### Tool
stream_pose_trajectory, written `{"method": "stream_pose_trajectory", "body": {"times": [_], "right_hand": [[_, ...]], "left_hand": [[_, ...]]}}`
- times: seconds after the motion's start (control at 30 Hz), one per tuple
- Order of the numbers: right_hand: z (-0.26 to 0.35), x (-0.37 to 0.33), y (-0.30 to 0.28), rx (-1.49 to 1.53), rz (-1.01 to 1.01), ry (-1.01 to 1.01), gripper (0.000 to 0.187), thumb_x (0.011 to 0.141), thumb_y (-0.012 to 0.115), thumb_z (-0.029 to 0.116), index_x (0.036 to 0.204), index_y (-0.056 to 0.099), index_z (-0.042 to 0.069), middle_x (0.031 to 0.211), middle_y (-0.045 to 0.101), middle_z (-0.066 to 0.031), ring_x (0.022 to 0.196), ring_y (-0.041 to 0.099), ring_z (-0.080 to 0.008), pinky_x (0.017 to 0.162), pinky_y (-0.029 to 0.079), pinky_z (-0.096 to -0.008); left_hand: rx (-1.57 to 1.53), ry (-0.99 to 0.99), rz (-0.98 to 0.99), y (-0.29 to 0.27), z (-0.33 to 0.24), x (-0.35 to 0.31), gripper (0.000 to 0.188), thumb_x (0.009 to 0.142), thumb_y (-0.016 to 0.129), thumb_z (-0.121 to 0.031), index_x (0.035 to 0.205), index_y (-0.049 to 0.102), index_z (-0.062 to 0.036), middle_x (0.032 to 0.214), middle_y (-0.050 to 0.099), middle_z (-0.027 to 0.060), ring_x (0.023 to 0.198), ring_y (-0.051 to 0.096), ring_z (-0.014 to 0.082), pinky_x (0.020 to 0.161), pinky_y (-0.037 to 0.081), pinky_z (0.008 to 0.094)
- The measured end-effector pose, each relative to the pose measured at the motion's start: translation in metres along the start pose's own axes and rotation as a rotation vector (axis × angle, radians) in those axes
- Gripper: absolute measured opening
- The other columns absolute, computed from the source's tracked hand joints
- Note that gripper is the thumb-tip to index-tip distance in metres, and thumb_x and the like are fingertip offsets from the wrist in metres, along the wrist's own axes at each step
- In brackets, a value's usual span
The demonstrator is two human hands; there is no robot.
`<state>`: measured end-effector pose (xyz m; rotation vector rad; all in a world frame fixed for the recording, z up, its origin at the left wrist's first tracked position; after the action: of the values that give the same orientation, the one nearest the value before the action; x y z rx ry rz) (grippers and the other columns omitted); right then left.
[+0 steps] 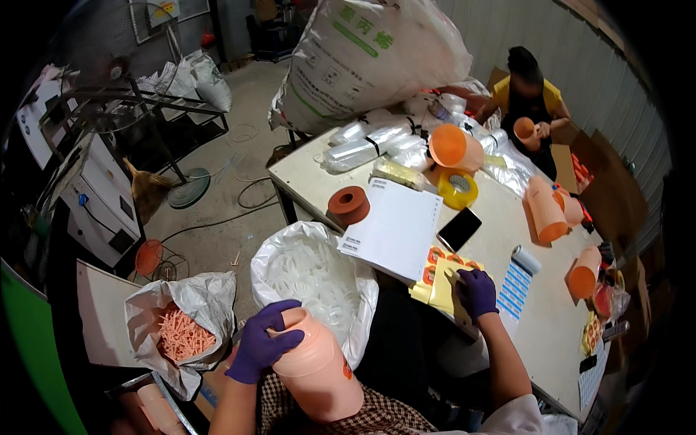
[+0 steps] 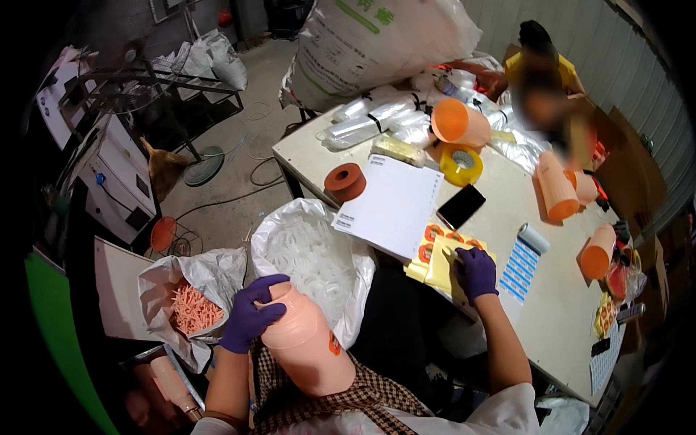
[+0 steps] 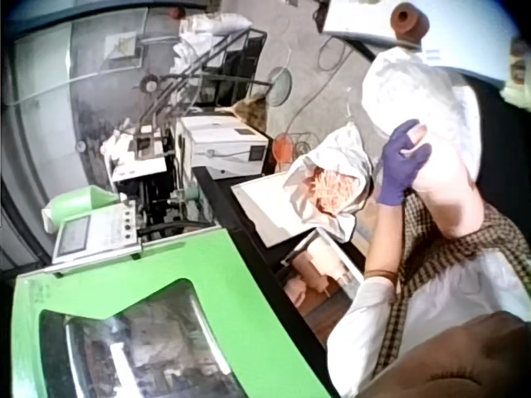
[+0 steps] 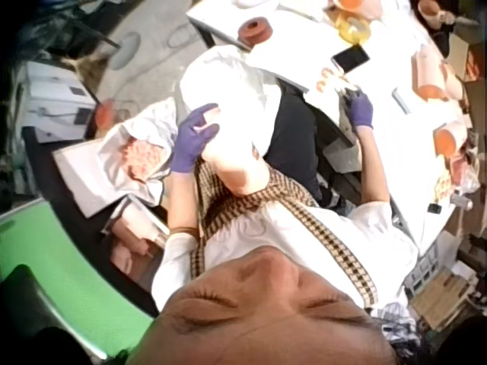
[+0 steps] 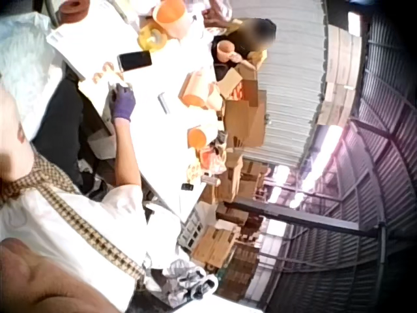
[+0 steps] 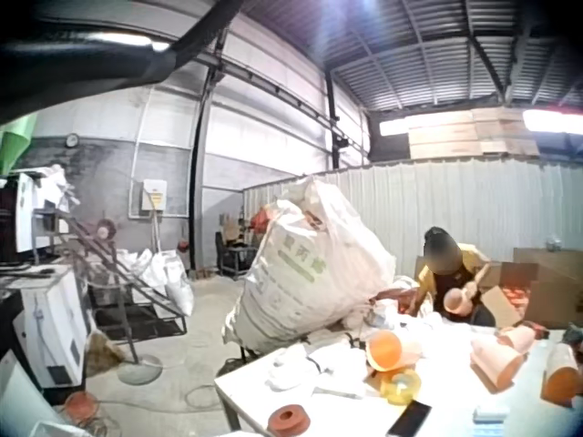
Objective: The person applies stickers to pink plastic jugs, inserts orange plastic handles into the jugs, and organizes the finished products on a table in a manufacturing setting.
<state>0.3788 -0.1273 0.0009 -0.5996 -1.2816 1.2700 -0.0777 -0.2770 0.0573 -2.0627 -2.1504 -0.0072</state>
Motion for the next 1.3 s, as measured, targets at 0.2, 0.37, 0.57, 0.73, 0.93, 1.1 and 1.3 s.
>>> {"method": "stream_pose_trajectory", "body": {"times": [0.2, 0.37, 0.57, 0.73, 0.93, 1.1, 1.3], "right_hand": [[0.097, 0.11, -0.007, 0.31, -0.063, -0.168, 0.033, 0.087, 0.069, 0.02, 0.119, 0.068, 0.014, 0.102, 0.063, -0.0158, 0.09, 0.065, -0.0351, 0.077, 0.054, -0.042], [0.141, 0.209, 0.069, 0.192, 0.147, -0.155, 0.032, 0.095, 0.058, 0.04, 0.108, 0.075, 0.017, 0.108, 0.063, -0.0154, 0.095, 0.065, -0.0342, 0.084, 0.052, -0.0439], [0.135, 0.231, 0.124, 0.007, 0.234, -0.032, 0.029, 0.096, 0.053, 0.038, 0.107, 0.074, 0.021, 0.113, 0.063, -0.0149, 0.1, 0.066, -0.0329, 0.085, 0.054, -0.0454], [0.15, 0.239, 0.136, 0.004, 0.206, -0.038, 0.03, 0.096, 0.052, 0.036, 0.117, 0.07, 0.023, 0.119, 0.061, -0.0162, 0.1, 0.067, -0.0353, 0.086, 0.054, -0.0469], [0.008, 0.27, 0.143, 0.183, 0.06, 0.124, 0.047, 0.094, 0.055, 0.009, 0.14, 0.055, 0.017, 0.121, 0.067, -0.0108, 0.094, 0.064, -0.0249, 0.083, 0.055, -0.0351], [0.124, 0.162, 0.02, 0.844, -0.223, 0.072, 0.036, 0.1, 0.056, 0.021, 0.131, 0.063, 0.005, 0.096, 0.062, -0.0065, 0.089, 0.054, -0.0182, 0.08, 0.044, -0.0315], [0.224, -0.07, -0.042, 0.393, -0.092, -0.378, 0.043, 0.077, 0.075, 0.012, 0.12, 0.073, 0.018, 0.089, 0.059, -0.0095, 0.078, 0.06, -0.0271, 0.067, 0.052, -0.0371]], "left_hand": [[-0.21, -0.316, -0.067, -0.002, 0.086, -0.006, 0.045, 0.082, 0.079, -0.019, 0.122, 0.069, -0.0017, 0.108, 0.069, 0.0036, 0.098, 0.06, 0.0116, 0.09, 0.049, 0.029], [-0.153, -0.317, 0.042, 0.02, 0.09, 0.017, 0.049, 0.085, 0.08, -0.029, 0.125, 0.067, -0.0033, 0.107, 0.069, 0.005, 0.098, 0.061, 0.0124, 0.089, 0.049, 0.0278], [-0.114, -0.321, 0.099, 0.025, 0.095, 0.025, 0.044, 0.087, 0.076, -0.025, 0.124, 0.067, -0.0018, 0.111, 0.071, 0.0079, 0.104, 0.062, 0.0144, 0.096, 0.048, 0.0311], [0.006, -0.138, -0.028, 0.02, 0.097, 0.027, 0.039, 0.089, 0.074, -0.024, 0.12, 0.068, -0.0004, 0.114, 0.07, 0.0106, 0.108, 0.062, 0.0161, 0.096, 0.048, 0.0314], [0.017, -0.027, 0.122, 0.043, 0.057, 0.034, 0.021, 0.092, 0.07, -0.019, 0.099, 0.069, 0.0006, 0.087, 0.066, 0.0059, 0.081, 0.06, 0.0131, 0.078, 0.049, 0.0283], [0.076, -0.124, 0.159, 0.039, 0.061, 0.028, 0.026, 0.094, 0.069, -0.024, 0.095, 0.067, 0.0018, 0.08, 0.062, 0.0053, 0.076, 0.053, 0.0109, 0.072, 0.046, 0.0293], [0.131, -0.054, 0.058, 0.063, 0.083, 0.022, 0.022, 0.096, 0.064, -0.019, 0.103, 0.067, 0.0018, 0.092, 0.067, 0.0095, 0.087, 0.062, 0.0169, 0.084, 0.05, 0.0314]]}}
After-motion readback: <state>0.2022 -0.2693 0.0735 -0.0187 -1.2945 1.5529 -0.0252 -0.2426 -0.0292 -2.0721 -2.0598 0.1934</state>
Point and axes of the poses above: each hand's wrist, its own x-axis towards the middle knuckle, its own y-axis out of the palm, z = x × y, the point moved 7 cm from there along x, towards the middle knuckle
